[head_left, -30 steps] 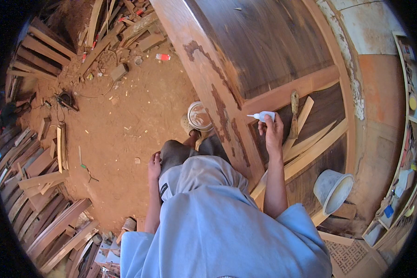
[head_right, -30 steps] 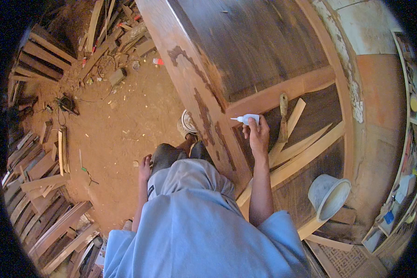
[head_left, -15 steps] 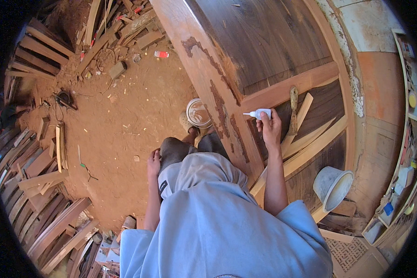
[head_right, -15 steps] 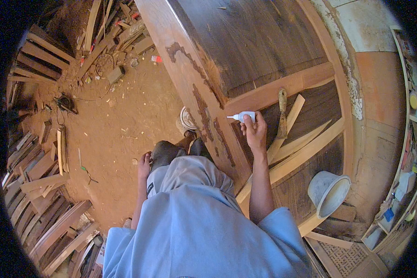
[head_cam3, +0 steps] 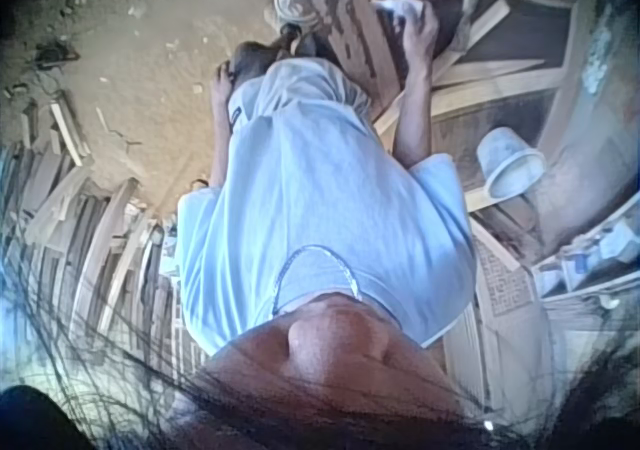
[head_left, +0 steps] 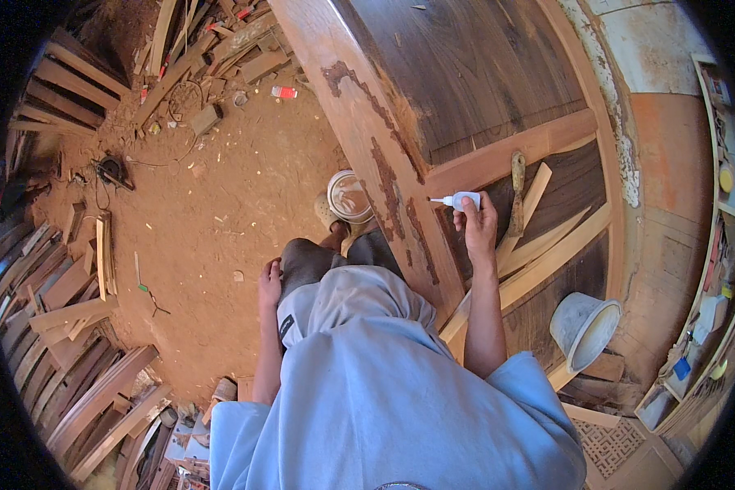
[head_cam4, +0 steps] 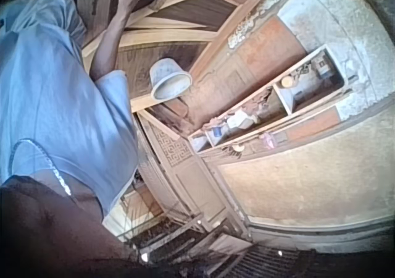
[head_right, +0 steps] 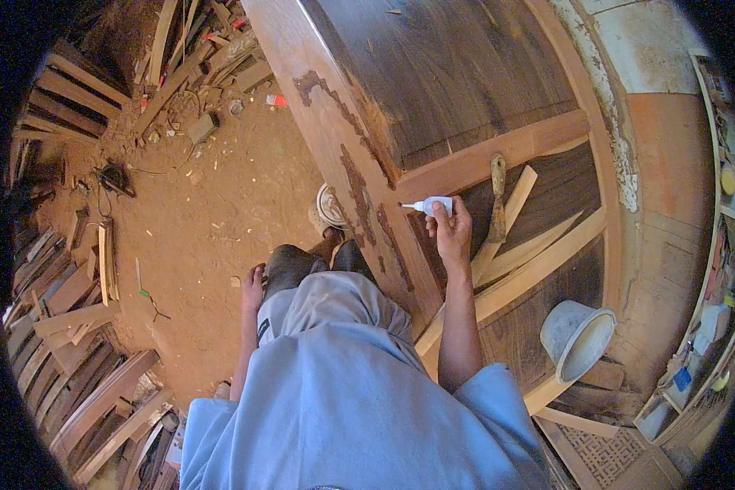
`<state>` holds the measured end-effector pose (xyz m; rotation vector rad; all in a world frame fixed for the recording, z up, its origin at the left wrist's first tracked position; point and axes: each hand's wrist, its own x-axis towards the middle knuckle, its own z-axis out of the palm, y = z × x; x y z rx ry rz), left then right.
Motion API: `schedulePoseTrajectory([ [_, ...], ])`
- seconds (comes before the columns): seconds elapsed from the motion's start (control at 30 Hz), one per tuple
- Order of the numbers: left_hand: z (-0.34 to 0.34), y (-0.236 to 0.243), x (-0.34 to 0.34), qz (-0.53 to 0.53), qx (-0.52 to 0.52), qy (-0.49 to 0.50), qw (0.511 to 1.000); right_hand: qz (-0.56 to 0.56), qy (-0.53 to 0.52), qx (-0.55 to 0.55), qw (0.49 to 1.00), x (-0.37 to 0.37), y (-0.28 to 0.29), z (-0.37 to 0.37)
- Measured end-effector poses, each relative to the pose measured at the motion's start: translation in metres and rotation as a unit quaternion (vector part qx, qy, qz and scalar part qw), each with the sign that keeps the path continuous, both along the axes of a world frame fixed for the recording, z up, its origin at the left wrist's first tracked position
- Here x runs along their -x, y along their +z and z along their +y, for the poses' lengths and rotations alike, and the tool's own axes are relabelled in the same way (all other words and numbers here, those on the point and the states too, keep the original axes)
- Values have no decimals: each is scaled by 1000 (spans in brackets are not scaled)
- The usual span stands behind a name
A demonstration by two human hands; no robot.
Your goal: The person applies a substance from a white tube onto a wooden panel and spreads it across a damaged section using a small scraper.
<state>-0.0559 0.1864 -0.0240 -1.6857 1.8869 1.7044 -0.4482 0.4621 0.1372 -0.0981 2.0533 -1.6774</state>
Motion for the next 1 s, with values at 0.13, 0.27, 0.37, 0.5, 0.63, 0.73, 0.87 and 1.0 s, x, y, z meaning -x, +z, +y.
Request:
schedulePoseTrajectory([
  [0.13, 0, 1, 0, -3, -7, 9, 1000, 2, 8, -7, 1000, -2, 5, 0],
  [0.27, 0, 3, 3, -6, 0, 4, 1000, 2, 6, -8, 1000, -3, 2, 3],
  [0.37, -1, 5, 5, -11, 0, -7, 1000, 0, 5, -4, 1000, -3, 1, 4],
  [0.5, -1, -4, -1, 4, -9, 12, 1000, 2, 12, -24, 1000, -2, 3, 2],
  [0.63, -1, -7, -3, -7, -7, 8, 1000, 7, 14, -18, 1000, -2, 3, 3],
  [0.73, -2, -3, 0, -8, 4, -8, 1000, 4, 9, -15, 1000, -2, 2, 5],
  [0.87, -1, -3, 0, -14, 3, -8, 1000, -5, 4, -13, 1000, -4, 2, 6],
  [1.0, -1, -6, -2, -10, 5, -8, 1000, -10, -2, -20, 1000, -7, 5, 8],
])
